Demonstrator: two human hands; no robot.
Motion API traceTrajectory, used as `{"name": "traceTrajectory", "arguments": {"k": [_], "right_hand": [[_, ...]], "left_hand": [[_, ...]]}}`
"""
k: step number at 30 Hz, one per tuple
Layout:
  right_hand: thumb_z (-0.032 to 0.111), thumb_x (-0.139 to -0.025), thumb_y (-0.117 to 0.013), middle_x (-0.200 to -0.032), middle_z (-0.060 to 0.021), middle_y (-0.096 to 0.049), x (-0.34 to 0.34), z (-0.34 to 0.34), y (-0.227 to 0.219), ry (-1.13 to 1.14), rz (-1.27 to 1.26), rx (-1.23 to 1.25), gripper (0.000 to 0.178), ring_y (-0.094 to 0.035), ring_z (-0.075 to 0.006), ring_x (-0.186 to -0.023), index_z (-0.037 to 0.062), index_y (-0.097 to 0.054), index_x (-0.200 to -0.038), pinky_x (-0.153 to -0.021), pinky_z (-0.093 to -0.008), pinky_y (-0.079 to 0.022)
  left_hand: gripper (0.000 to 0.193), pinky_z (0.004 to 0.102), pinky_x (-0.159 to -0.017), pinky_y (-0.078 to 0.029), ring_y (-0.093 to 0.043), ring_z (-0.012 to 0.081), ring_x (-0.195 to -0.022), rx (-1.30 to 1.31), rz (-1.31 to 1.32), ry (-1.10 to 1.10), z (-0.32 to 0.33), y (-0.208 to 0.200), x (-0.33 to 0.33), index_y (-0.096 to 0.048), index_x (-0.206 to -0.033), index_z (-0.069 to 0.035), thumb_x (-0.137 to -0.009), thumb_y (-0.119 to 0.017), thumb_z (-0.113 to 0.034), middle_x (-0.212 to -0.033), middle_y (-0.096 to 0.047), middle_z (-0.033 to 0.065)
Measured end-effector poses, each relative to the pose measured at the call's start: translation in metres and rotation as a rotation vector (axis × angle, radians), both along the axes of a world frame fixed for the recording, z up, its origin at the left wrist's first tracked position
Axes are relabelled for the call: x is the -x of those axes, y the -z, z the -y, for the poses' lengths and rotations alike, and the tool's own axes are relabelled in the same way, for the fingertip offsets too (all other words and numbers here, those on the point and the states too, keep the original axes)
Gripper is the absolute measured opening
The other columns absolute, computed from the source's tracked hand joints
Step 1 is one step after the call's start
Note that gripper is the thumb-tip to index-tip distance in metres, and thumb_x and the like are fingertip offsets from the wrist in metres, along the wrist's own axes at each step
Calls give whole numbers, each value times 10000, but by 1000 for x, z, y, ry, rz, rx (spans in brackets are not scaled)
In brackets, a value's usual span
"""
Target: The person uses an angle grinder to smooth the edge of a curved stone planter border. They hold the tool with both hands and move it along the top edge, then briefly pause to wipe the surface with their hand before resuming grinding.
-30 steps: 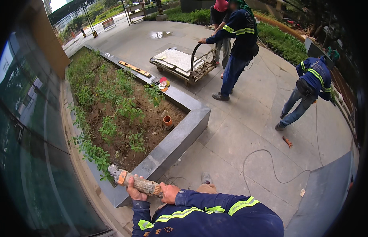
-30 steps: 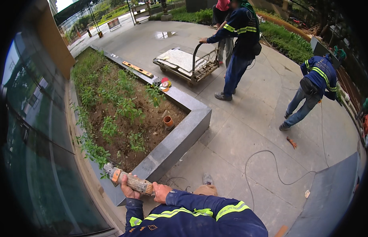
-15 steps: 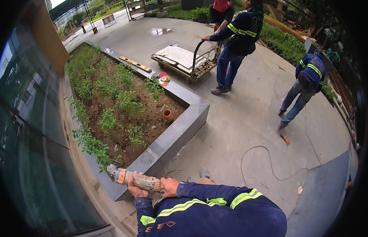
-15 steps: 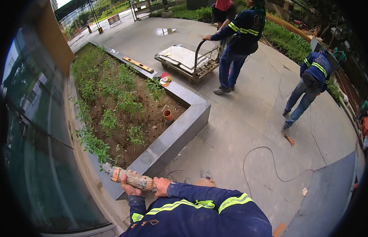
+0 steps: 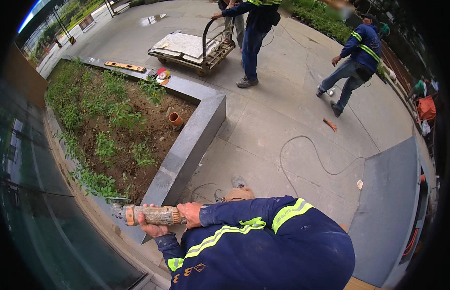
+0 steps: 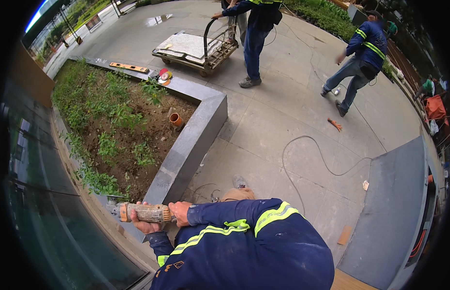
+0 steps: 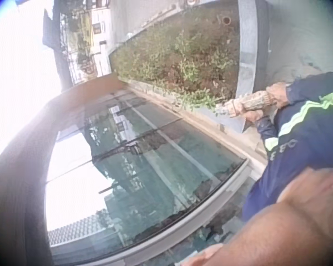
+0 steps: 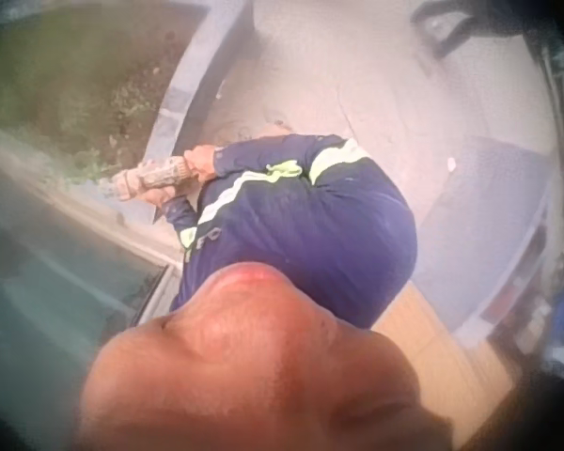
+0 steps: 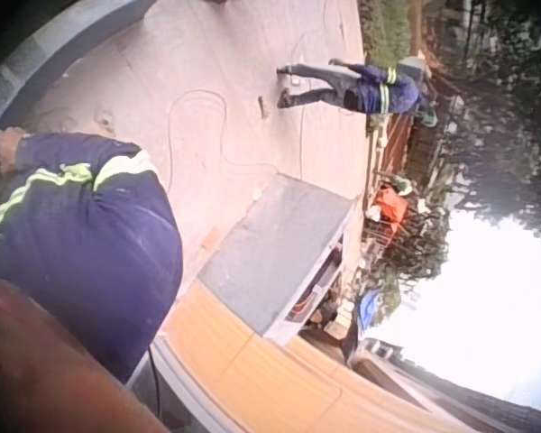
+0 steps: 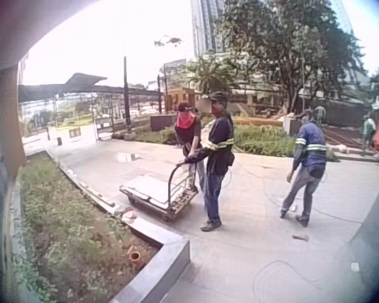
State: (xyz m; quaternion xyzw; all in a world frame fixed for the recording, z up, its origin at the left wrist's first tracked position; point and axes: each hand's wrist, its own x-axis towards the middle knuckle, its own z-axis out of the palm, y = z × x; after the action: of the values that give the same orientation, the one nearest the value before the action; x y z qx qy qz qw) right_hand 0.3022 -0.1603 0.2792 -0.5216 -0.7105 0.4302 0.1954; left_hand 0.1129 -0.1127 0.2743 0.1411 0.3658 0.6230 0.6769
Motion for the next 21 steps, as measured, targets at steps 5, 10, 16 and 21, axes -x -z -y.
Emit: {"name": "traceTrajectory", "arguments": {"k": [5, 10, 16, 21], "right_hand": [[89, -662, -710, -830, -260, -649, 8, 0, 15, 105, 2, -21, 457, -659, -435, -832, -52, -460, -1017, -705, -473, -539], [108, -649, -728, -813, -254, -649, 4, -5, 5, 153, -7, -26, 482, -659, -435, -816, -51, -473, -1026, -694, -472, -540], [124, -626, -737, -771, -246, -649, 5, -6, 4, 172, -60, -19, 487, -659, -433, -785, -44, -508, -1022, -672, -470, -538], [125, -620, -727, -754, -249, -647, -7, -10, 1, 179, -53, -6, 468, -659, -425, -799, -36, -521, -1007, -681, -464, -542]], "left_hand": [[488, 431, -780, -543, -625, 243, -876, -32, -50, 99, -13, -8, -10, -584, -1124, -65, -796, -696, -409, -996, -644, 120], [472, 455, -760, -557, -644, 254, -869, -55, -68, 120, -23, -24, -21, -580, -1131, -60, -817, -684, -396, -981, -655, 133], [496, 414, -784, -547, -632, 223, -876, -75, -107, 179, -35, -23, -19, -572, -1164, -61, -811, -693, -388, -1012, -642, 116], [500, 414, -783, -542, -628, 221, -865, -110, -115, 201, -35, -32, -34, -565, -1178, -60, -825, -672, -398, -1012, -637, 117]]}}
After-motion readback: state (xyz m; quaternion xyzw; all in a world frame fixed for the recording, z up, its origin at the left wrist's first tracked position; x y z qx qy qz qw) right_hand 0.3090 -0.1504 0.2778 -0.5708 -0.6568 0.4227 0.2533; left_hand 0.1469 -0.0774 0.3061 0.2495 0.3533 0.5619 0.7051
